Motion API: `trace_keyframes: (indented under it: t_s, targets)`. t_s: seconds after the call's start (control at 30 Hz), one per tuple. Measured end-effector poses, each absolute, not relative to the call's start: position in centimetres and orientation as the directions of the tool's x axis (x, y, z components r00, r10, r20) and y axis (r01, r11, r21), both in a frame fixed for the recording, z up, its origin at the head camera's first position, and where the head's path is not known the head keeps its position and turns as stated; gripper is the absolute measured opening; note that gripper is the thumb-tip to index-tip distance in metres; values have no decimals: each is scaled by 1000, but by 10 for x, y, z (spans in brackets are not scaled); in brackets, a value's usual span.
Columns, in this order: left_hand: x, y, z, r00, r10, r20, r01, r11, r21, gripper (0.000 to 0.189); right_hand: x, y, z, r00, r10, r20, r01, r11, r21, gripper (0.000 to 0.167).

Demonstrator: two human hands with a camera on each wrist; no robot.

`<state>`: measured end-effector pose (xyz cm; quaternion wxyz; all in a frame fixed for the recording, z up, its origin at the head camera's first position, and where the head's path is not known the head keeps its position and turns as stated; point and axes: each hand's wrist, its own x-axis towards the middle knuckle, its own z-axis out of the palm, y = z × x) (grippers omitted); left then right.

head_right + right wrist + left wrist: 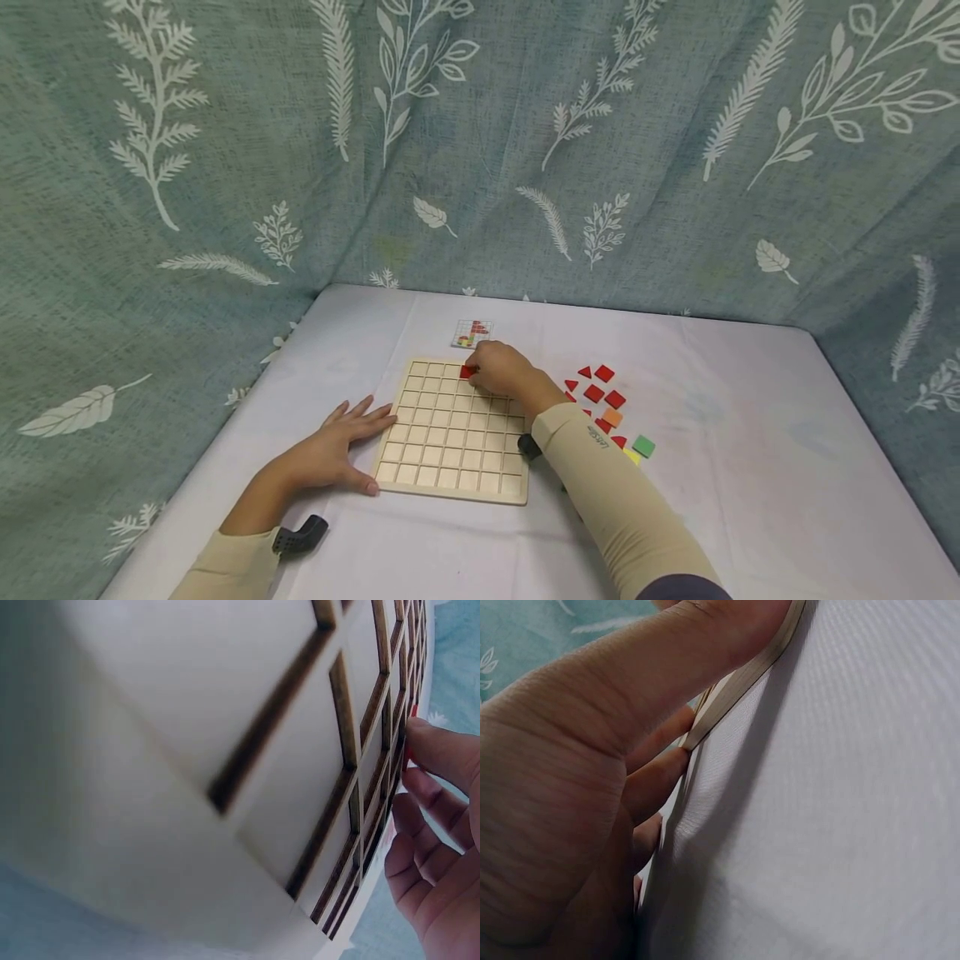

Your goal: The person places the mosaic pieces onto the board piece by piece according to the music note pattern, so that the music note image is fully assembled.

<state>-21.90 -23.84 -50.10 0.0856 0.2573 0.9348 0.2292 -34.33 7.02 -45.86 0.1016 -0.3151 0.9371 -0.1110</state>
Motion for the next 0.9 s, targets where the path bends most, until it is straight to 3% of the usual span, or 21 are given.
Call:
trace_keyframes:
  t_s: [0.57,0.9]
  targets:
    - [-220,-235,-500,-849,528,-27,454,753,476,116,-342,68,-458,-775,-627,-85,-590,764,-259,29]
    - [-219,-236,-500,-854,518,-48,437,764,475,117,-340,74,-454,-782,-617,-89,-573,767,-289,38]
